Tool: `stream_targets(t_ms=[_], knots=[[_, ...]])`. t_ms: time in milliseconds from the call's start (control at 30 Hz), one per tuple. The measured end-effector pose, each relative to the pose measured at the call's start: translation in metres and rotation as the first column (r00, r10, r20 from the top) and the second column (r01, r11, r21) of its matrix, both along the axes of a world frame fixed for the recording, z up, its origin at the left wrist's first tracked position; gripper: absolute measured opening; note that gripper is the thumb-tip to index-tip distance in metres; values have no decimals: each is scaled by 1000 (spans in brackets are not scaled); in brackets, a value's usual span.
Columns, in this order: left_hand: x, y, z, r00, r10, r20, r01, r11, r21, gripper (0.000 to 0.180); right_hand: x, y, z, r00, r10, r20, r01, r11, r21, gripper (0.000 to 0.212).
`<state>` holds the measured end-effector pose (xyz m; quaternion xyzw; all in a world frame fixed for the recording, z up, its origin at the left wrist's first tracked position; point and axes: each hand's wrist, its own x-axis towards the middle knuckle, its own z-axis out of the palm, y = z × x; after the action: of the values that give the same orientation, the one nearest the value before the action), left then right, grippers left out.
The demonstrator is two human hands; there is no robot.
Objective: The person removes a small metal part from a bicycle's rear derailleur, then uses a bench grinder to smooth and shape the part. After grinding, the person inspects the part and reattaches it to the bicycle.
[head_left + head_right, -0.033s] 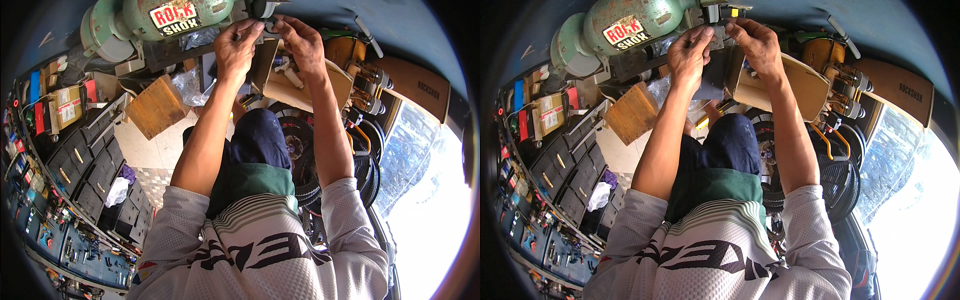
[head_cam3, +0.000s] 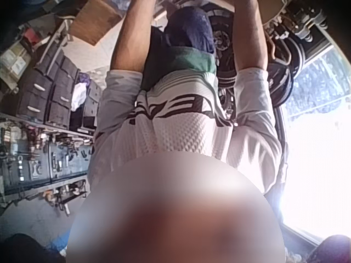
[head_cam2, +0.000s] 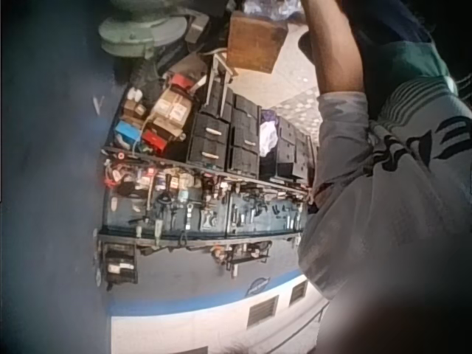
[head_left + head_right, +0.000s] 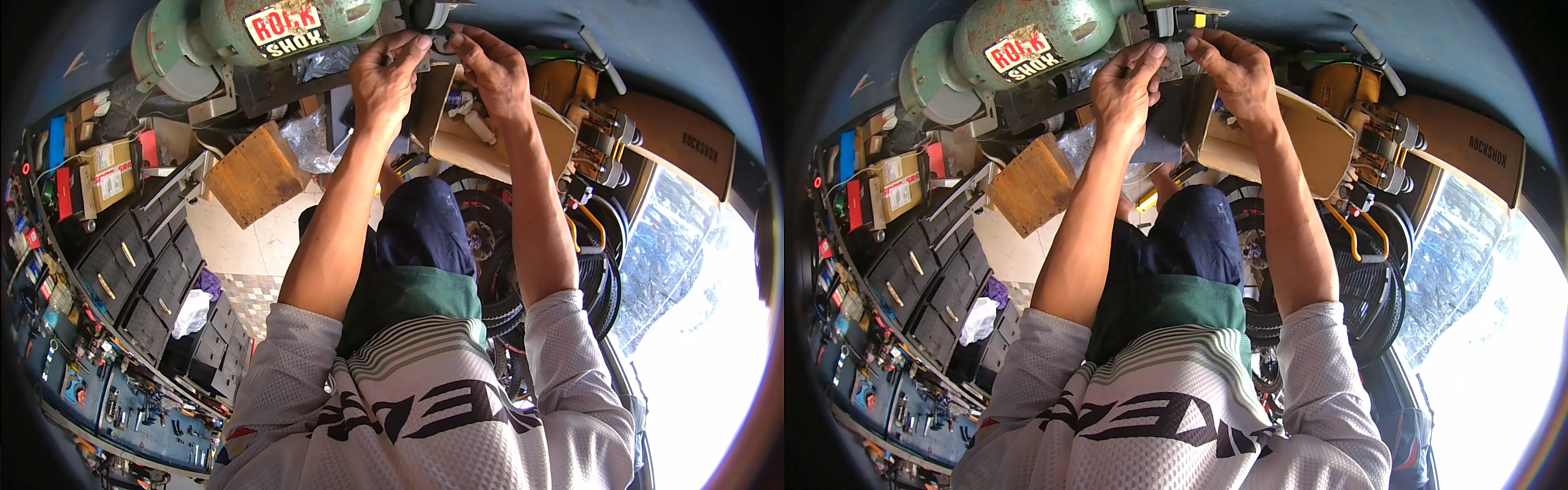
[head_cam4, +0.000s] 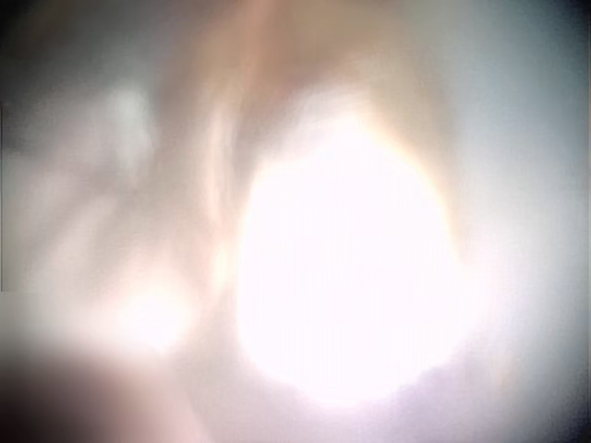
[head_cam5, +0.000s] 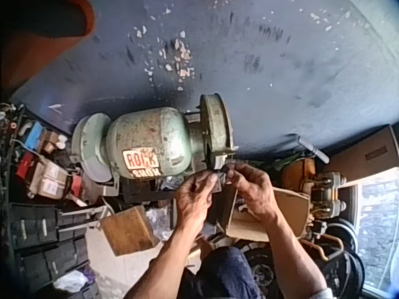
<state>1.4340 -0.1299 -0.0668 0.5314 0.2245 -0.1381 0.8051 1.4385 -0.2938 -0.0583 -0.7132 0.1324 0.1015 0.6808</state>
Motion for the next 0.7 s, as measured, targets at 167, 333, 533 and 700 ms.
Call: stream_targets(t_ms=[167, 333, 533, 700], knots=[[8, 0, -9, 1000, 3, 19, -3, 1000, -8, 27, 8, -1, -4, 1000, 9, 14, -9, 1000, -12, 46], [8, -1, -10, 1000, -8, 30, 8, 1000, -9, 27, 8, -2, -5, 1000, 8, 10, -8, 1000, -9, 45], [8, -1, -12, 999, 5, 49, -3, 999, -34, 27, 8, -1, -5, 1000, 7, 15, -7, 1000, 5, 45], [8, -1, -13, 999, 1, 54, 0, 1000, -31, 27, 7, -1, -6, 1000, 2, 13, -2, 1000, 5, 46]])
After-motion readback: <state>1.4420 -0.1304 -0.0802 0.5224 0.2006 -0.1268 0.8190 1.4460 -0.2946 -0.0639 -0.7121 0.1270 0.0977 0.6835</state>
